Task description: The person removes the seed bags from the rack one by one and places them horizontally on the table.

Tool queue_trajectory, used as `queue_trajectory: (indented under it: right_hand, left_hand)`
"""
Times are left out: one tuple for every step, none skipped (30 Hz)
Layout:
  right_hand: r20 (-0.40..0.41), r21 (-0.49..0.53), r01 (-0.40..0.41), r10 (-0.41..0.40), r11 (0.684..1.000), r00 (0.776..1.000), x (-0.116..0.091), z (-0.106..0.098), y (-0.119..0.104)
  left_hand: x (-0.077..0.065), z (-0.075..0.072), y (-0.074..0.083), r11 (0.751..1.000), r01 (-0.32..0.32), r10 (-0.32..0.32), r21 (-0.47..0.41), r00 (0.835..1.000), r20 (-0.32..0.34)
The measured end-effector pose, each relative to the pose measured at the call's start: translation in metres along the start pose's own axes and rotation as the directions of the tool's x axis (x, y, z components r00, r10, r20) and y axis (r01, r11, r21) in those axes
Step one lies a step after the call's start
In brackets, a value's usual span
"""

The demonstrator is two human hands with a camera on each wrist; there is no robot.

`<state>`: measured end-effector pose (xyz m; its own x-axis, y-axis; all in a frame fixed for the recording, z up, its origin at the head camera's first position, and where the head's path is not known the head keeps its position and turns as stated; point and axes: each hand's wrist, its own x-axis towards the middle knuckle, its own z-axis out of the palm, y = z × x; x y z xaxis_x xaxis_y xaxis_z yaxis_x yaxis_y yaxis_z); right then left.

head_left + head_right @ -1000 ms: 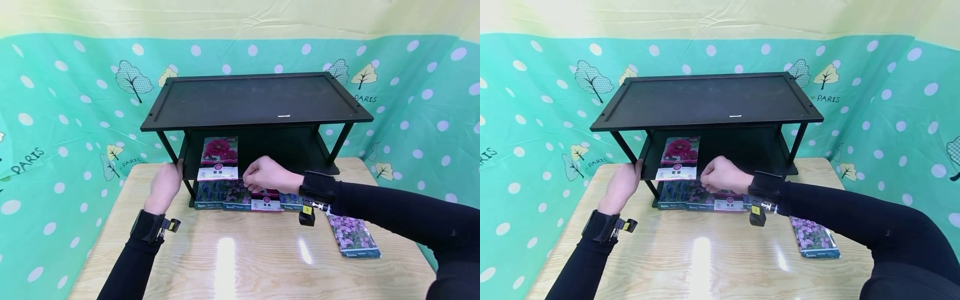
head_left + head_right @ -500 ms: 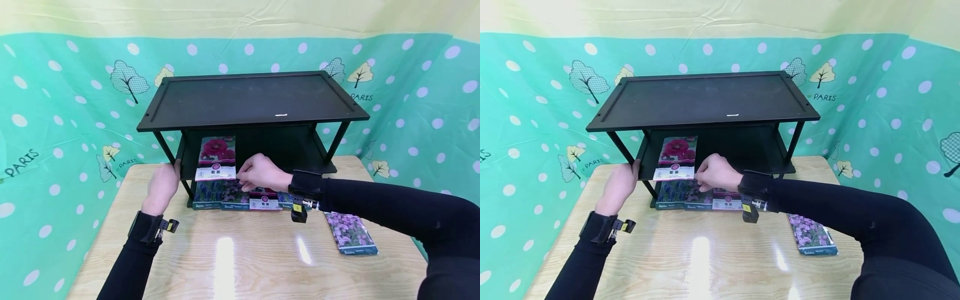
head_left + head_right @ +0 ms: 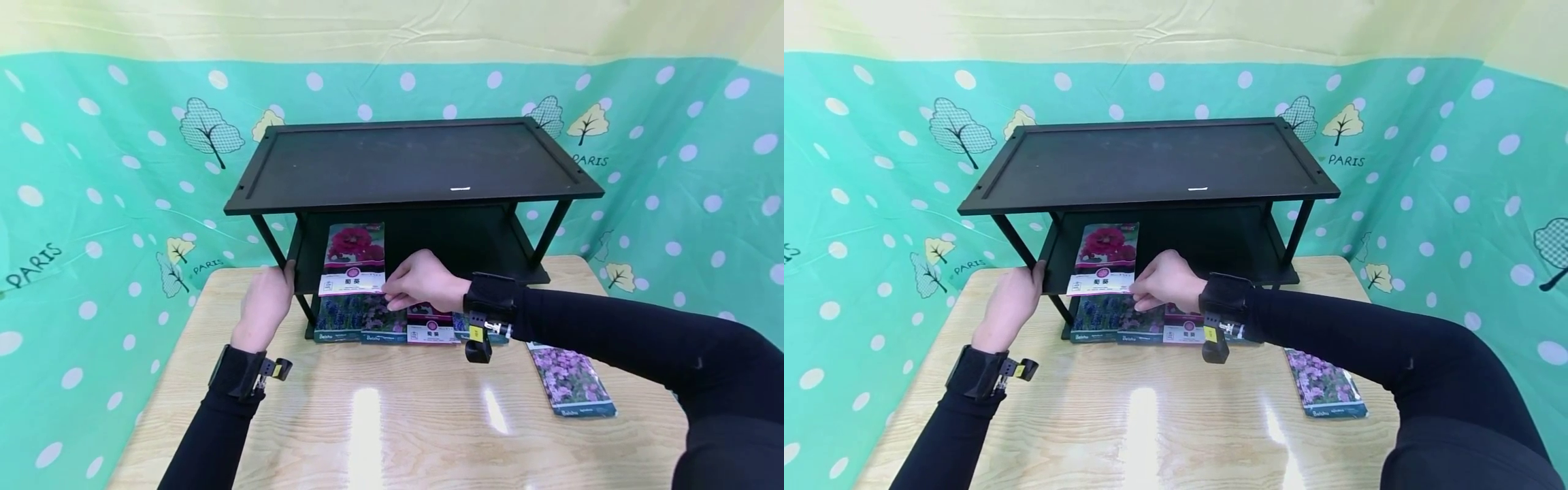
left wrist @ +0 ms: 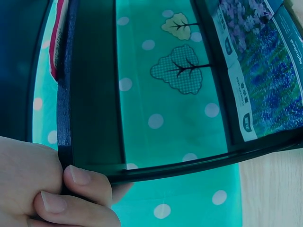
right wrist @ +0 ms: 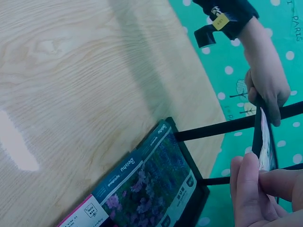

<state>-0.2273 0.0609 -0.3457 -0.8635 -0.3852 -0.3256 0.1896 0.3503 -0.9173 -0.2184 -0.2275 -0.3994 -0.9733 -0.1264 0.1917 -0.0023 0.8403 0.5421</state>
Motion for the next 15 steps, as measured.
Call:
queue_trajectory:
  right_hand:
    - [-0.001,0.005,-0.005,0.005,1.0,1.0,-0.0002,0.0003,-0.0002]
    - [-0.001,0.008,-0.007,0.007,1.0,1.0,-0.0004,0.0008,-0.0004]
    - [0.0,0.014,-0.01,0.01,1.0,1.0,-0.0007,0.0014,-0.0006]
    - [0.0,0.012,-0.012,0.013,1.0,1.0,-0.0011,0.0021,-0.001]
    - [-0.002,0.007,-0.013,0.013,1.0,1.0,-0.0015,0.0029,-0.0013]
    - [-0.006,0.001,-0.015,0.015,1.0,1.0,-0.0017,0.0037,-0.0015]
    - [-0.011,-0.001,-0.019,0.019,1.0,1.0,-0.0019,0.0044,-0.0018]
    - [-0.013,-0.001,-0.02,0.02,1.0,1.0,-0.002,0.0048,-0.0019]
    - [-0.016,-0.001,-0.023,0.023,1.0,1.0,-0.0022,0.0051,-0.0022]
    - [-0.02,-0.004,-0.024,0.024,1.0,1.0,-0.0024,0.0054,-0.0024]
    - [-0.025,-0.001,-0.027,0.027,1.0,0.999,-0.0027,0.0057,-0.0026]
    - [-0.029,0.006,-0.032,0.032,0.999,0.999,-0.0028,0.006,-0.0027]
    - [-0.034,0.011,-0.037,0.038,0.999,0.999,-0.0034,0.0063,-0.0029]
    - [-0.038,0.014,-0.042,0.042,0.999,0.998,-0.004,0.0067,-0.0031]
    - [-0.043,0.016,-0.042,0.043,0.999,0.998,-0.0046,0.007,-0.003]
  left_hand:
    - [0.0001,0.0,-0.0001,1.0,-0.003,0.003,0.0,1.0,-0.001]
    - [0.0001,-0.0002,0.0001,1.0,-0.003,0.003,0.001,1.0,-0.001]
    - [0.0001,-0.0003,0.0002,1.0,0.0,0.0,0.001,1.0,0.001]
    - [0.0,-0.0005,0.0003,1.0,0.003,-0.003,0.003,1.0,0.002]
    - [0.0001,-0.0005,0.0003,1.0,0.006,-0.006,0.002,1.0,0.004]
    - [0.0,-0.0004,0.0003,1.0,0.01,-0.01,0.002,1.0,0.007]
    - [0.0001,-0.0001,-0.0001,1.0,0.011,-0.011,0.002,1.0,0.01]
    - [0.0001,-0.0001,-0.0001,1.0,0.015,-0.015,0.001,1.0,0.012]
    - [0.0002,0.0001,-0.0001,1.0,0.015,-0.015,-0.001,1.0,0.012]
    - [0.0002,0.0002,-0.0001,1.0,0.013,-0.013,-0.001,1.0,0.01]
    - [0.0003,0.0005,-0.0001,1.0,0.012,-0.012,-0.001,1.0,0.01]
    - [0.0004,0.0005,-0.0002,1.0,0.011,-0.011,-0.003,1.0,0.009]
    - [0.0006,0.0002,-0.0004,1.0,0.007,-0.006,-0.003,1.0,0.007]
    - [0.0007,0.0,-0.0005,1.0,0.002,-0.002,-0.002,1.0,0.004]
    - [0.0006,-0.0003,-0.0005,1.0,-0.002,0.002,-0.002,1.0,0.003]
